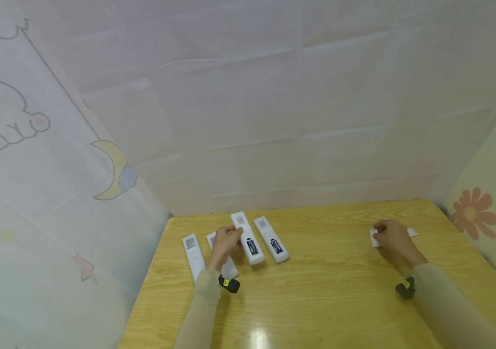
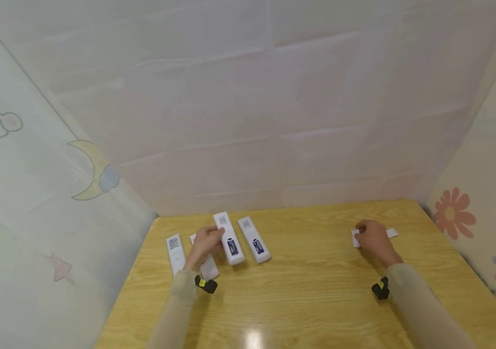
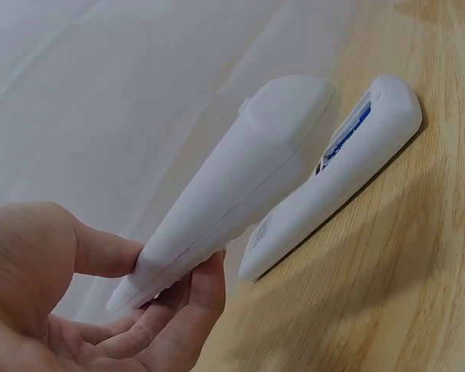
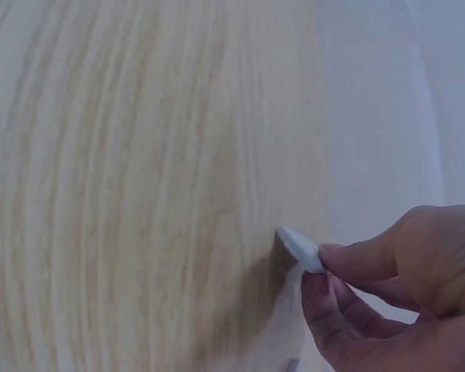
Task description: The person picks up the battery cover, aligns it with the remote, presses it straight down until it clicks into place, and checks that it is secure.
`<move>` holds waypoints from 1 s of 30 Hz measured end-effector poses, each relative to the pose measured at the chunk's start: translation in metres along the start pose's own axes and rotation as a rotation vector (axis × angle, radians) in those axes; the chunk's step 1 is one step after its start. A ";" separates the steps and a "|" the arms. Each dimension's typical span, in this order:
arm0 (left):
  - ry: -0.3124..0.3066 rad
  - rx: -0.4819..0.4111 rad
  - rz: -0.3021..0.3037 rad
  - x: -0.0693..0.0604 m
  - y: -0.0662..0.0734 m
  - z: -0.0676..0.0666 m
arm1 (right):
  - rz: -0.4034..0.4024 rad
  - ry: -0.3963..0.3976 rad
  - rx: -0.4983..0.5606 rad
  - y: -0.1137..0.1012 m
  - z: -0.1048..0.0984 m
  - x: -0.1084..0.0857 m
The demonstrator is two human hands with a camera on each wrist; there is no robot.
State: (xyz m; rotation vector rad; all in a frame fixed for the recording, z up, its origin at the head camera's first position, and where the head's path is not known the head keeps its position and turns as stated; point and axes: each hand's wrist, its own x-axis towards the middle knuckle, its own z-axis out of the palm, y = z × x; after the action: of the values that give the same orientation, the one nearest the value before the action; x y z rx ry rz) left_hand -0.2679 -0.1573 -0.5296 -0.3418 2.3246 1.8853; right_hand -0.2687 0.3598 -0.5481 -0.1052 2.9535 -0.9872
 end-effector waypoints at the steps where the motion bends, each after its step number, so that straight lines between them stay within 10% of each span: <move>1: 0.000 -0.002 -0.004 0.000 0.000 0.000 | -0.004 0.005 0.004 -0.001 -0.001 0.000; 30: -0.033 -0.041 -0.002 -0.004 0.001 0.000 | 0.001 -0.007 0.289 -0.041 -0.014 -0.010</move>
State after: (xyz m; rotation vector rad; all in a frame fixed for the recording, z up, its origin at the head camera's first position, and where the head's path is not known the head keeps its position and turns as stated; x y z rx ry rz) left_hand -0.2644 -0.1567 -0.5279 -0.3139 2.2664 1.9253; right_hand -0.2566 0.3360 -0.5118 -0.0994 2.7668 -1.3941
